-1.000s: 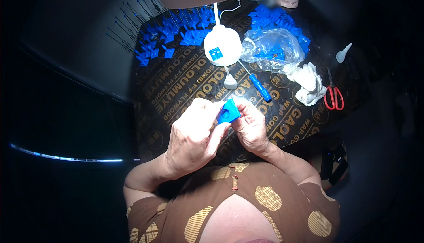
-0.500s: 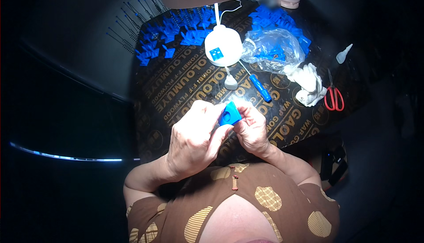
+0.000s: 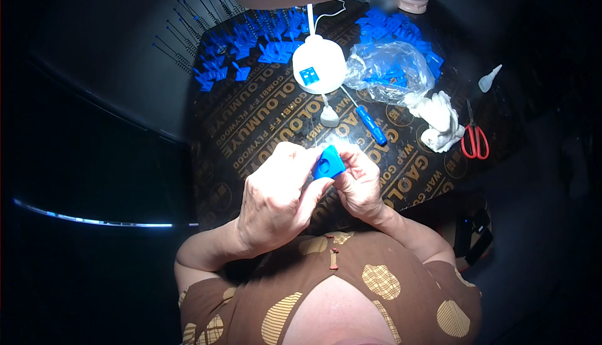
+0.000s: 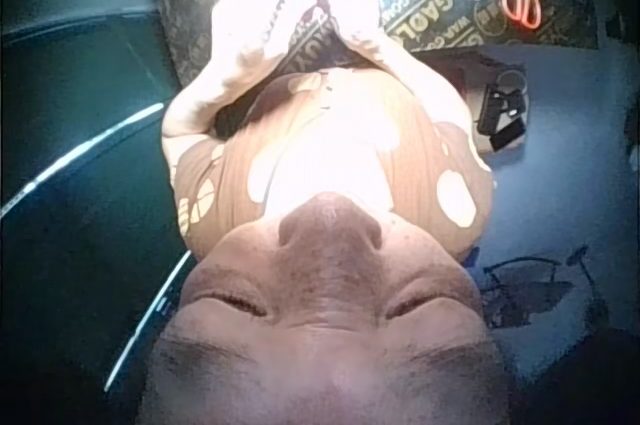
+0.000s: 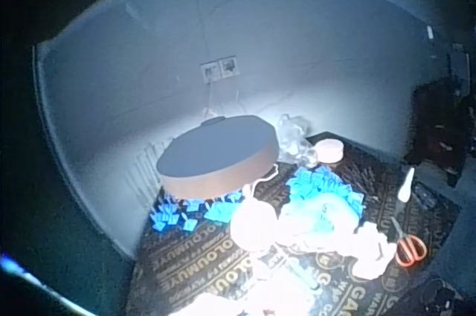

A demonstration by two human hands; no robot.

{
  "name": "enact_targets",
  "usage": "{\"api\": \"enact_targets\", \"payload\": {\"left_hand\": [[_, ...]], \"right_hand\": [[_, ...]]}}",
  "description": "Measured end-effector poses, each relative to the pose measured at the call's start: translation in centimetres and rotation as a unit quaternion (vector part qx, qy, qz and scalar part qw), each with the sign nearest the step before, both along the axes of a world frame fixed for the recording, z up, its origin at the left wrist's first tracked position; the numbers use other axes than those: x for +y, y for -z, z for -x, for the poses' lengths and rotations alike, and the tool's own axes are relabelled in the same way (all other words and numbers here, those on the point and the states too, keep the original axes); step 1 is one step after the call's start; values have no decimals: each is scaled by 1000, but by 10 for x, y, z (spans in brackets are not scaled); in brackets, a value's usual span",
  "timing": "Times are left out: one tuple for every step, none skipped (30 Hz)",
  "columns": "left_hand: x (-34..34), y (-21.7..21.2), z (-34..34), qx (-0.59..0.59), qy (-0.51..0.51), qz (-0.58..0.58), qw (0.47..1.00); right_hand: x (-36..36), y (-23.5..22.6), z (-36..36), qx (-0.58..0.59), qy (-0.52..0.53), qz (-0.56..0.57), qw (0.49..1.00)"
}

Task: The person applies adhesive onto a blue plastic component using an applicator and joins the plastic pieces together by pressing them with their hands.

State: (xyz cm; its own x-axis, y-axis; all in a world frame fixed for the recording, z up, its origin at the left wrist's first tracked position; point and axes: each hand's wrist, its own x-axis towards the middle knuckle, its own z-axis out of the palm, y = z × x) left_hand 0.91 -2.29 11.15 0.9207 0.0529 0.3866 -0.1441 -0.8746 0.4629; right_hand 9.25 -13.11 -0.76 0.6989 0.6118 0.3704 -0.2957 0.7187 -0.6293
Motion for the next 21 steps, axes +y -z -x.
{"api": "enact_targets", "payload": {"left_hand": [[0,0,0,1,0,-1,1000],[0,-1,0,3,-1,-2,1000],[0,-1,0,2,-2,-2,1000],[0,-1,1,1,-1,3,1000],[0,-2,1,0,0,7,1000],[0,-2,1,-1,-1,7,1000],[0,-2,1,-1,0,4,1000],[1,-2,0,-1,1,1,1000],[1,-2,1,-1,0,1,1000],[1,0,0,-8,2,12,1000],[1,1,0,-15,3,23,1000],[1,1,0,-15,3,23,1000],[1,1,0,-19,3,21,1000],[1,0,-1,-23,3,19,1000],[0,-2,-1,-22,4,19,1000],[-1,-4,-1,-14,3,10,1000],[-2,-6,-1,-6,1,2,1000],[-2,-6,-1,-6,2,2,1000],[-2,-6,-2,-8,2,-2,1000],[-2,-6,-2,-11,1,-6,1000],[-2,-5,-3,-11,1,-5,1000]], "right_hand": [[0,-1,0,0,1,1,1000],[0,-1,-1,0,1,1,1000],[-1,-2,-1,1,2,5,1000],[-1,-3,0,3,2,9,1000],[-1,-4,0,2,1,9,1000],[-1,-5,0,2,-3,9,1000],[-1,-5,1,3,-8,9,1000],[-1,-4,0,3,-8,9,1000],[-1,-3,0,5,-4,9,1000],[0,-2,0,6,1,8,1000],[-1,-3,0,7,0,8,1000],[-1,-3,0,3,-3,6,1000],[-1,-3,-1,0,-7,4,1000],[0,-3,-1,0,-7,4,1000],[0,-1,-1,4,-8,1,1000],[0,-1,-1,8,-9,-3,1000],[-1,-1,0,9,-7,-2,1000],[-1,-3,1,17,-11,-2,1000],[-1,-3,2,24,-15,-3,1000],[-1,-3,2,24,-14,-2,1000],[-1,-3,2,39,-27,-12,999]]}}
